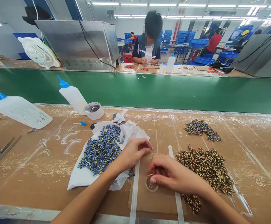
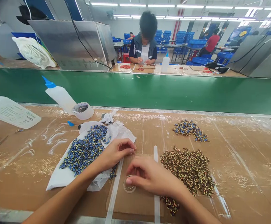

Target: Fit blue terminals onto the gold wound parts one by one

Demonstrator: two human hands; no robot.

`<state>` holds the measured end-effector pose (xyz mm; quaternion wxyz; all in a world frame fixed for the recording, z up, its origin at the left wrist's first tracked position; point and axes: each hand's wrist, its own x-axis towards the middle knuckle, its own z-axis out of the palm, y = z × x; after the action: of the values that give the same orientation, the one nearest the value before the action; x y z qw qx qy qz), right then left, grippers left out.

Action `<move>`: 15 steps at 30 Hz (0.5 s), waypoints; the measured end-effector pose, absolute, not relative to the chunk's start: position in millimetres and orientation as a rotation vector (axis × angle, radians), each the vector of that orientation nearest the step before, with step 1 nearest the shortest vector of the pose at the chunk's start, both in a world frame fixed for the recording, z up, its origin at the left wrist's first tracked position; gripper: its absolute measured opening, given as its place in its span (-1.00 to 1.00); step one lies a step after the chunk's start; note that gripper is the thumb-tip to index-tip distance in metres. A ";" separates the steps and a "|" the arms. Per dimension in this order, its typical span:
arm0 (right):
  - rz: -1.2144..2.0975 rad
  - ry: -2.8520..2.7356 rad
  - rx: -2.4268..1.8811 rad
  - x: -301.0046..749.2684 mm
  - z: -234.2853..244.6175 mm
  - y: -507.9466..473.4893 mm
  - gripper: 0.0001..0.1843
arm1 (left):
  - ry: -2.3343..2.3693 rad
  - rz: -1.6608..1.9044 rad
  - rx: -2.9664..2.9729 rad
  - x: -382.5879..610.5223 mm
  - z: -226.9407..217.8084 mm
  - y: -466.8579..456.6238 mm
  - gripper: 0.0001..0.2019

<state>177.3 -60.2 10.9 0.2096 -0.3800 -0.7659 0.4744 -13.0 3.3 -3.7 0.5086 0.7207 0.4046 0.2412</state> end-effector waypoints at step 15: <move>1.290 -2.142 -1.050 167.7 0.6 -61.9 -0.93 | 0.901 0.589 1.709 -9.9 -7.9 0.4 -0.77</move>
<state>167.7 -61.9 0.6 0.2133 -0.3782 -0.7717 0.4648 -9.9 0.4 -7.9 0.5320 0.7164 0.3777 0.2470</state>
